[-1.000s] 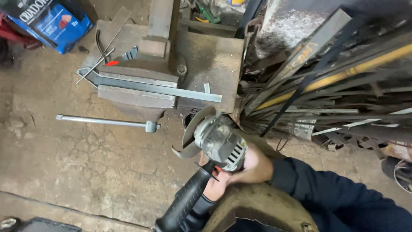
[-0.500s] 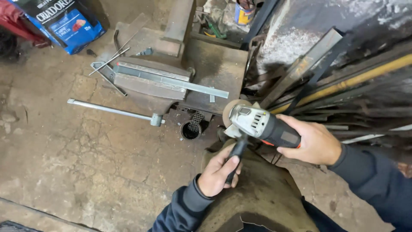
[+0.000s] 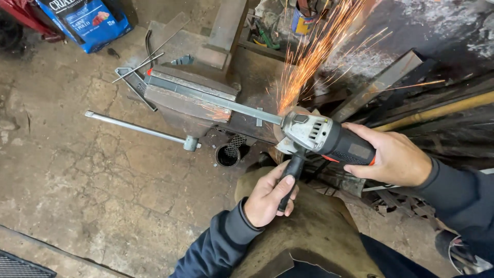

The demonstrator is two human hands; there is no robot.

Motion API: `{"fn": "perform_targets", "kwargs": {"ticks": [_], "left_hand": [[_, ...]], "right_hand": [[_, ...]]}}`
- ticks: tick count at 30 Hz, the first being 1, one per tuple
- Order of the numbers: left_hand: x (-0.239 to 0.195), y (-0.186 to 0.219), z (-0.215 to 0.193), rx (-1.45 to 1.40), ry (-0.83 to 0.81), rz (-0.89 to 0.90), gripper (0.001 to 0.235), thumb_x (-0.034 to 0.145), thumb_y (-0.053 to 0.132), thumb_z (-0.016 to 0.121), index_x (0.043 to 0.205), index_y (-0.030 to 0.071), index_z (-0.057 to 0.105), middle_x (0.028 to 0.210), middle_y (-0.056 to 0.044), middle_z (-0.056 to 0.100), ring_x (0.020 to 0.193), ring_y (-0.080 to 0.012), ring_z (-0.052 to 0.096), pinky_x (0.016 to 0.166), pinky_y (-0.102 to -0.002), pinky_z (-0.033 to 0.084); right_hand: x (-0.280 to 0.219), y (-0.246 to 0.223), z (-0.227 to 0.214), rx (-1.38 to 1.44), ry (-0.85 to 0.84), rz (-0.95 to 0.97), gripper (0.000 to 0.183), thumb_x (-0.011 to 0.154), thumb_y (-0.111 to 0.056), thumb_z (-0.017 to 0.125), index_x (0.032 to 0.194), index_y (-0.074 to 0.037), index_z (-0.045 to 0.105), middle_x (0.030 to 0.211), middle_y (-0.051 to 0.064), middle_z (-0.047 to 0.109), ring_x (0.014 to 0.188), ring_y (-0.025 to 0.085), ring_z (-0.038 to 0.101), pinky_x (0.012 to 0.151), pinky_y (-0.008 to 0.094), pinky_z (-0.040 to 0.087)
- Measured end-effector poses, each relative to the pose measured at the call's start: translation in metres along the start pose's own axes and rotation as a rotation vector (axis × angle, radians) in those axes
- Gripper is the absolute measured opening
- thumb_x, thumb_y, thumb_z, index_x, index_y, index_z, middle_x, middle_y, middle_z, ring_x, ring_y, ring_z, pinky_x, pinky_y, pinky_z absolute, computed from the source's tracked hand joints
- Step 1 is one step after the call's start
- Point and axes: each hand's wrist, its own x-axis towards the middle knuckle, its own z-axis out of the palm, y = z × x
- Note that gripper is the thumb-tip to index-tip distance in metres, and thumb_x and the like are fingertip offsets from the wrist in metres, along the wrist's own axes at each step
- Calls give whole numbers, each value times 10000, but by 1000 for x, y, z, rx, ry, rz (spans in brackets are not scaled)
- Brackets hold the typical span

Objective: The person measures a metal bar with a tape measure, clamps it into a bench vise, puts on safety glasses, and cuts the metal bar using an angle grinder.

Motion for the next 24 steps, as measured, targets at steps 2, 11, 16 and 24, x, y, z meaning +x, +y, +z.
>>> {"fn": "perform_targets", "kwargs": {"ticks": [2,11,16,24], "left_hand": [[-4,2,5,37,5,-6,570,1084,284,496,1600,78,366,830,-44,548,544,-103,527,489,-223,418],[-45,-95,-101,-322,-305,-10,693,1151,420,534,1505,-168,437,1024,-216,714,759,-200,724,594,-241,555],[-39,-41,-27,220,-81,219,807,929,329,790,1502,-75,390,1267,-144,632,1122,-185,646,899,-299,542],[-52,-27,-40,586,157,456,564,738,80,926,1220,-10,648,1142,-97,720,1027,-182,699,931,-336,585]], "right_hand": [[-3,-1,1,3,-35,73,927,610,-366,894,1444,-191,530,978,143,769,870,304,773,773,385,591],[-40,33,96,301,135,-84,889,585,-246,912,1367,-39,542,1068,152,768,937,210,778,847,321,576],[-23,-8,153,777,209,-261,867,737,-226,881,1449,15,449,1298,143,655,1179,189,635,1045,333,471],[2,-65,124,264,469,-757,560,826,-253,692,1311,5,584,1369,168,561,1205,355,587,1066,443,390]]}}
